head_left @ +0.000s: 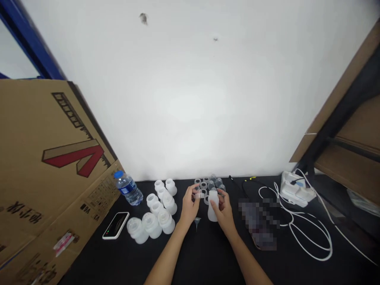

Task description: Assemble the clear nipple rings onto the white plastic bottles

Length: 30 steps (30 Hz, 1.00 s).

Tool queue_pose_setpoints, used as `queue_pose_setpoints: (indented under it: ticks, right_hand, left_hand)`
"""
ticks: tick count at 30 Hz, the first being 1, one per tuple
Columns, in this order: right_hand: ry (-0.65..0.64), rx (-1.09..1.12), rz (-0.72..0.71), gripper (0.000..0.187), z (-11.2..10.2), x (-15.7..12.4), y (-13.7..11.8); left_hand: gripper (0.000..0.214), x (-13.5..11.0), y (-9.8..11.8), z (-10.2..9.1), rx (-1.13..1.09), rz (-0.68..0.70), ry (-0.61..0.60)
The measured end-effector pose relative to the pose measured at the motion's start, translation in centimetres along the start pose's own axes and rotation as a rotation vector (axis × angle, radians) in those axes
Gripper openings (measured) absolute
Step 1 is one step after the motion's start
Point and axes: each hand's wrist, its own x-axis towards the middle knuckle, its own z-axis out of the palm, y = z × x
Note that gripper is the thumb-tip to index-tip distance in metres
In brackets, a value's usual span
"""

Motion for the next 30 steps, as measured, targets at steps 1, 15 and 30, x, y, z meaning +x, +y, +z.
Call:
queue_pose_setpoints:
  ticks: [1, 15, 30]
  right_hand:
    - [-0.042, -0.028, 0.001, 0.063, 0.0, -0.1, 0.0]
    - [-0.281, -0.200, -0.029, 0.042, 0.2, -0.9, -2.3]
    - [-0.309, -0.077, 0.103, 0.039, 0.0, -1.0, -2.7]
  left_hand:
    - [0.037, -0.2, -0.4, 0.1, -0.019, -0.032, 0.018]
    - [0.029, -1.8, -1.1, -0.2, -0.031, -0.121, 0.076]
    - [0.038, -2.0, -1.2, -0.2, -0.106, -0.112, -0.058]
